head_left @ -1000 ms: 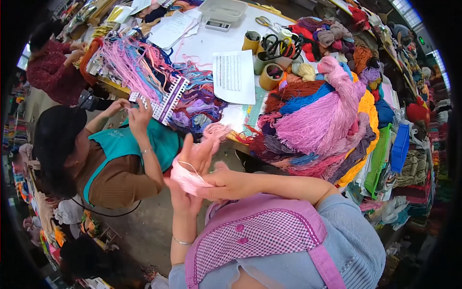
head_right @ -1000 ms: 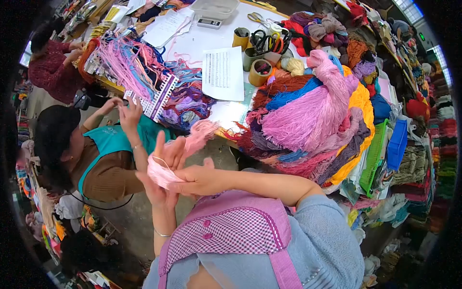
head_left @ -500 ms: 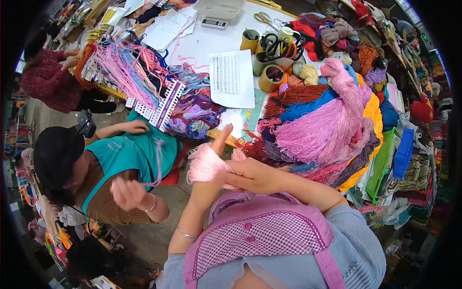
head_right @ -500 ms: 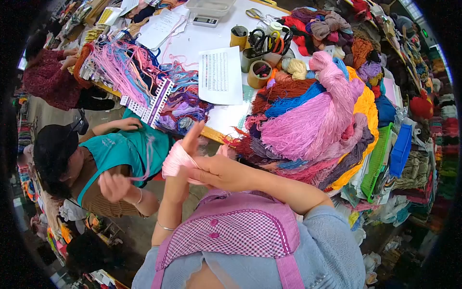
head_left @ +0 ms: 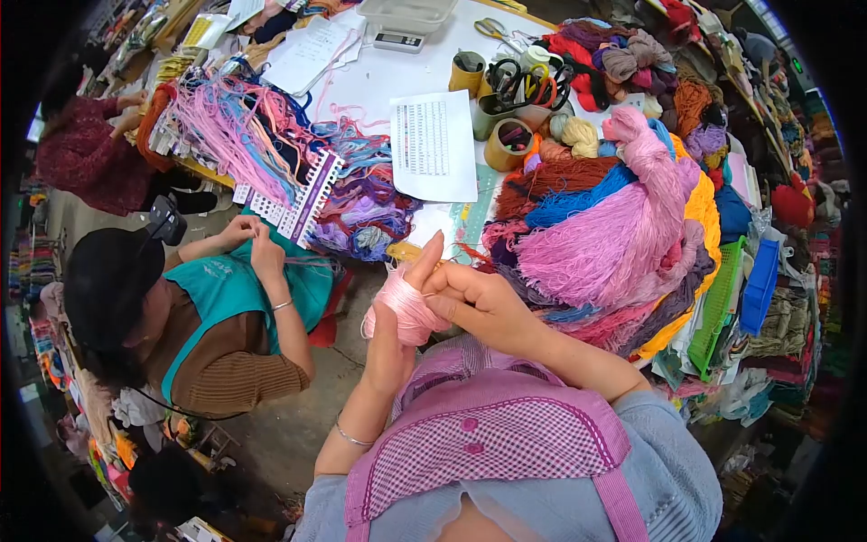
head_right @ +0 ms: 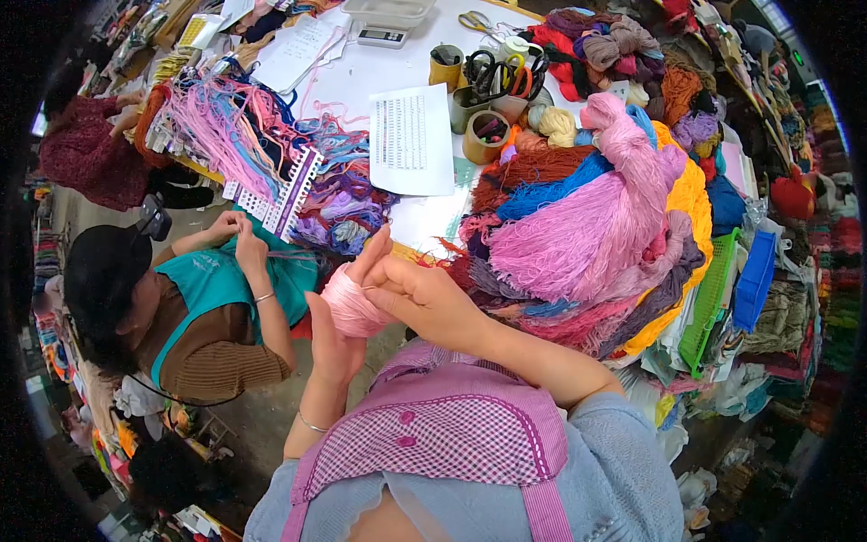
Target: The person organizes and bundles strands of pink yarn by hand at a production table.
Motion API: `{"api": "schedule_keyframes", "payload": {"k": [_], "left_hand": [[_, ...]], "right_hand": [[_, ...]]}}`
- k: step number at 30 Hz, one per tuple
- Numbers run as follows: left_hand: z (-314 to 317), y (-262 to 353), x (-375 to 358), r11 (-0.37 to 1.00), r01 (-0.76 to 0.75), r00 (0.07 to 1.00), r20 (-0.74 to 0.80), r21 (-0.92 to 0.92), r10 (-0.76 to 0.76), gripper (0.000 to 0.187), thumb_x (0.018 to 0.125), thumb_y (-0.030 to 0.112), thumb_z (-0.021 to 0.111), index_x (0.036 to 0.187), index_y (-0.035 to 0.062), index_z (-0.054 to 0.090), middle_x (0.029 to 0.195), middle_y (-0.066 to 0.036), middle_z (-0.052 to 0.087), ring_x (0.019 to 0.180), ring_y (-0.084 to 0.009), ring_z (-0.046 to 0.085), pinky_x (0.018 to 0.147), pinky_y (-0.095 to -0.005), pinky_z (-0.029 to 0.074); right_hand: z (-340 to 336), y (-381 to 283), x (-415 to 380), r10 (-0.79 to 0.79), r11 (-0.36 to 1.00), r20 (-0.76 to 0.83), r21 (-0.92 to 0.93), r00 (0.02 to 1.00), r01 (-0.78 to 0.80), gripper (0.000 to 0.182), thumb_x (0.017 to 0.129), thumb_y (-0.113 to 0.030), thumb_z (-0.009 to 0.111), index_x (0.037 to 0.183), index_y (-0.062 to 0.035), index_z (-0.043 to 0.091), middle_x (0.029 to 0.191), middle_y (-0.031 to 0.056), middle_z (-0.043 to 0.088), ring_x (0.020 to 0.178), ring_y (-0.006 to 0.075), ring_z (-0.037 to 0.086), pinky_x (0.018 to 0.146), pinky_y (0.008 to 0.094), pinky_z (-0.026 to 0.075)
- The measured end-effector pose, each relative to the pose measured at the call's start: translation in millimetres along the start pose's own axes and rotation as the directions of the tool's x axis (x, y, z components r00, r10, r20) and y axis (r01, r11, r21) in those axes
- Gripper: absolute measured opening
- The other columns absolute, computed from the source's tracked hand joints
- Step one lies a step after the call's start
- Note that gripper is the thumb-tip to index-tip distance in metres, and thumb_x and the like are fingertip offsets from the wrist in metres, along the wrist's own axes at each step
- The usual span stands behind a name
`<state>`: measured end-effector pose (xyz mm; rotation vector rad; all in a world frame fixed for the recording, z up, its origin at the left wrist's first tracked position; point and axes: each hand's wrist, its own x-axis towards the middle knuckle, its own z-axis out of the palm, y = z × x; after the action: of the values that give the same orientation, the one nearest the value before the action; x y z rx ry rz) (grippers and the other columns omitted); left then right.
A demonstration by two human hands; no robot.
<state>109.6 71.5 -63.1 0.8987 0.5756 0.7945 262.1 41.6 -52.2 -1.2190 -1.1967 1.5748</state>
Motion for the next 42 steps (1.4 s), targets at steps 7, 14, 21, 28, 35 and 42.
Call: {"api": "schedule_keyframes", "payload": {"k": [7,14,21,28,35,42], "left_hand": [[-5.3,2.0,1.6,0.982,-0.113,0.993,-0.013,0.153,0.116,0.066,0.097,0.049,0.042,0.136,-0.0043,0.042,0.136,-0.014,0.048,0.12,-0.019,0.049,0.099,-0.03,0.039],[-15.5,-3.4,-3.2,0.996,0.044,0.963,-0.269,0.084,-0.02,0.034,0.098,0.021,0.049,0.116,-0.0063,0.059,0.113,-0.012,0.063,0.095,-0.0139,0.061,0.081,-0.0243,0.048],[3.9,11.5,-0.1,0.98,0.028,0.988,-0.143,-0.199,-0.058,0.064,0.102,0.044,0.023,0.127,-0.0085,0.049,0.134,-0.018,0.05,0.121,-0.023,0.05,0.104,-0.0346,0.036],[-9.1,21.7,-20.6,0.994,0.103,0.98,-0.167,-0.023,-0.106,0.043,0.099,0.024,0.036,0.125,-0.0046,0.054,0.134,-0.014,0.052,0.11,-0.0152,0.055,0.086,-0.0258,0.042],[6.7,28.7,-39.0,0.994,0.013,0.987,-0.159,-0.111,-0.031,0.04,0.098,0.021,0.04,0.125,-0.0058,0.055,0.133,-0.016,0.052,0.116,-0.0194,0.054,0.094,-0.0297,0.044],[-3.1,29.2,-59.8,0.995,-0.032,0.937,-0.349,-0.094,-0.003,0.02,0.09,0.008,0.059,0.104,-0.0043,0.065,0.096,-0.007,0.068,0.082,-0.0134,0.066,0.071,-0.0245,0.052]], "right_hand": [[-9.2,1.7,4.8,-0.085,0.995,-0.062,-0.056,0.994,0.081,0.012,0.09,-0.012,0.061,0.089,0.0004,0.062,0.088,0.0032,0.065,0.075,0.0082,0.056,0.071,0.0226,0.046],[-10.0,4.8,4.8,0.02,0.967,-0.051,0.255,0.998,-0.006,0.015,0.088,-0.014,0.063,0.092,0.0001,0.065,0.087,0.0002,0.065,0.078,0.0063,0.055,0.071,0.0222,0.045],[-7.0,10.9,9.4,-0.222,0.973,-0.109,-0.091,0.969,0.213,0.012,0.083,-0.011,0.067,0.088,-0.0002,0.067,0.082,0.0047,0.063,0.073,0.0122,0.057,0.068,0.0263,0.045],[4.6,-2.2,-2.7,-0.024,0.959,-0.044,0.28,0.999,0.036,0.012,0.088,-0.012,0.063,0.091,-0.0002,0.065,0.087,0.0013,0.065,0.081,0.0067,0.058,0.074,0.0237,0.048],[28.0,-8.2,-10.3,-0.072,0.968,-0.014,0.242,0.997,0.073,0.018,0.085,-0.013,0.067,0.094,0.0022,0.067,0.082,-0.0001,0.06,0.077,0.0065,0.056,0.069,0.0228,0.046],[35.8,-7.8,-25.0,-0.198,0.978,-0.1,0.053,0.975,0.203,0.014,0.081,-0.01,0.068,0.086,0.003,0.067,0.08,-0.0003,0.057,0.075,0.007,0.051,0.068,0.0229,0.04]]}}
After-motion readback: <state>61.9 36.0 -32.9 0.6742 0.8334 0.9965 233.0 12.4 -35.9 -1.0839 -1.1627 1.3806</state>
